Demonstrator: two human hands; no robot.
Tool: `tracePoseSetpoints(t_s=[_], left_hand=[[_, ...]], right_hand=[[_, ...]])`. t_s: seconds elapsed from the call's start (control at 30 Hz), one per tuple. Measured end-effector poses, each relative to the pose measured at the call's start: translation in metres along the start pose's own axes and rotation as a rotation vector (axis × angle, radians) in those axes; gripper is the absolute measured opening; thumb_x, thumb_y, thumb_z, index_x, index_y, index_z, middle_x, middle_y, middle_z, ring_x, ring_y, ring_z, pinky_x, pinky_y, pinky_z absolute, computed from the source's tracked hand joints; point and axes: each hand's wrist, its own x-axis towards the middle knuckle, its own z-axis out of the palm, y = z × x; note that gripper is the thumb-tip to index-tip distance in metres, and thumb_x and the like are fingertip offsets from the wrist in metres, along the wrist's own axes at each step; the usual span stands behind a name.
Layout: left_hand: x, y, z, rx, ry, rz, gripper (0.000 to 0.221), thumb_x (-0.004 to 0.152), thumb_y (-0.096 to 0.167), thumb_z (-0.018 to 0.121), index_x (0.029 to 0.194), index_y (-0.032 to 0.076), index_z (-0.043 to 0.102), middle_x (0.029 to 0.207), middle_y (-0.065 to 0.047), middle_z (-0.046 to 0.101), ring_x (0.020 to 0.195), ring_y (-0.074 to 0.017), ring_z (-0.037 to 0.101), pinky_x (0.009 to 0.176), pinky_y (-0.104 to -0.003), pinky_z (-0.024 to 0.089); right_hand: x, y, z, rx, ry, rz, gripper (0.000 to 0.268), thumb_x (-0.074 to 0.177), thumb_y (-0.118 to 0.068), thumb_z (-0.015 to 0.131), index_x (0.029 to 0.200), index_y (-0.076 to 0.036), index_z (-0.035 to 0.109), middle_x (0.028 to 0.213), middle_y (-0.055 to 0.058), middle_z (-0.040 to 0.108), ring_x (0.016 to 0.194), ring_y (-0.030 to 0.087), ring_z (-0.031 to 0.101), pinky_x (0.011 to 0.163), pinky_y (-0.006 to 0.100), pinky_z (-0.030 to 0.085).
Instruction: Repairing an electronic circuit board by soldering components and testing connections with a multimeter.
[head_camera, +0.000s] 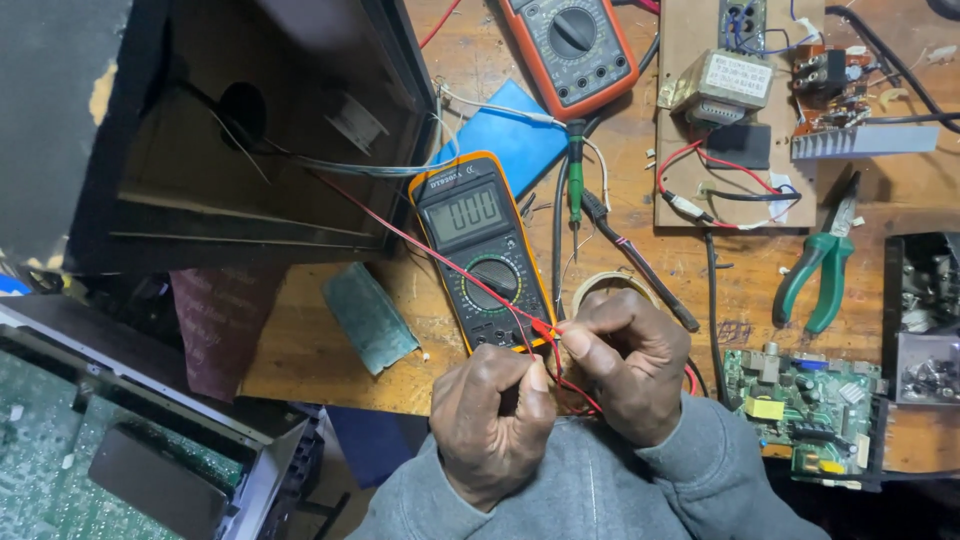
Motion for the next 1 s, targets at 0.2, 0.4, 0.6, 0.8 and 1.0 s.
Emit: tracePoseSetpoints(t_s=[0.2, 0.4, 0.6, 0.8, 1.0], left_hand=[[-0.001, 0.0, -0.002, -0.018, -0.016, 0.034, 0.018, 0.099, 0.014, 0.054, 0.084, 0.004, 0.056, 0.069, -0.008, 0.06, 0.051, -0.0215, 0.055, 0.05, -0.034, 0.045], [0.007, -0.006, -0.005, 0.054, 0.021, 0.028, 0.021, 0.101, 0.017, 0.055, 0.086, 0.003, 0.059, 0.072, -0.009, 0.066, 0.055, -0.0232, 0.062, 0.053, -0.035, 0.048], [0.013, -0.003, -0.004, 0.081, 0.06, -0.006, 0.019, 0.099, 0.016, 0.056, 0.085, 0.004, 0.059, 0.07, -0.007, 0.061, 0.055, -0.0208, 0.059, 0.055, -0.032, 0.047], [0.011, 0.0, 0.002, 0.077, -0.022, 0.051, 0.022, 0.102, 0.018, 0.053, 0.085, 0.004, 0.059, 0.07, -0.009, 0.063, 0.053, -0.0229, 0.059, 0.051, -0.036, 0.045], [0.013, 0.001, 0.007, 0.051, -0.031, 0.056, 0.022, 0.1, 0.017, 0.054, 0.081, 0.006, 0.056, 0.065, -0.004, 0.055, 0.046, -0.0184, 0.047, 0.046, -0.033, 0.037]], right_hand=[[0.006, -0.008, 0.009, 0.084, -0.023, 0.032, 0.017, 0.094, -0.019, 0.063, 0.084, -0.007, 0.056, 0.058, 0.003, 0.046, 0.052, 0.013, 0.044, 0.054, 0.028, 0.038], [0.01, -0.01, 0.013, 0.012, -0.004, 0.038, 0.016, 0.094, -0.018, 0.063, 0.083, -0.007, 0.059, 0.063, 0.003, 0.049, 0.057, 0.013, 0.047, 0.06, 0.028, 0.04], [0.012, -0.011, 0.016, -0.012, 0.001, 0.075, 0.017, 0.092, -0.018, 0.065, 0.08, -0.007, 0.06, 0.062, 0.003, 0.054, 0.055, 0.011, 0.047, 0.055, 0.026, 0.039], [0.008, -0.003, 0.004, 0.094, 0.034, 0.053, 0.015, 0.092, -0.013, 0.064, 0.082, -0.007, 0.055, 0.06, 0.004, 0.048, 0.052, 0.013, 0.047, 0.055, 0.03, 0.039], [0.004, -0.001, 0.0, 0.027, 0.019, 0.046, 0.014, 0.092, -0.015, 0.063, 0.082, -0.006, 0.057, 0.052, 0.002, 0.049, 0.053, 0.013, 0.044, 0.055, 0.028, 0.037]])
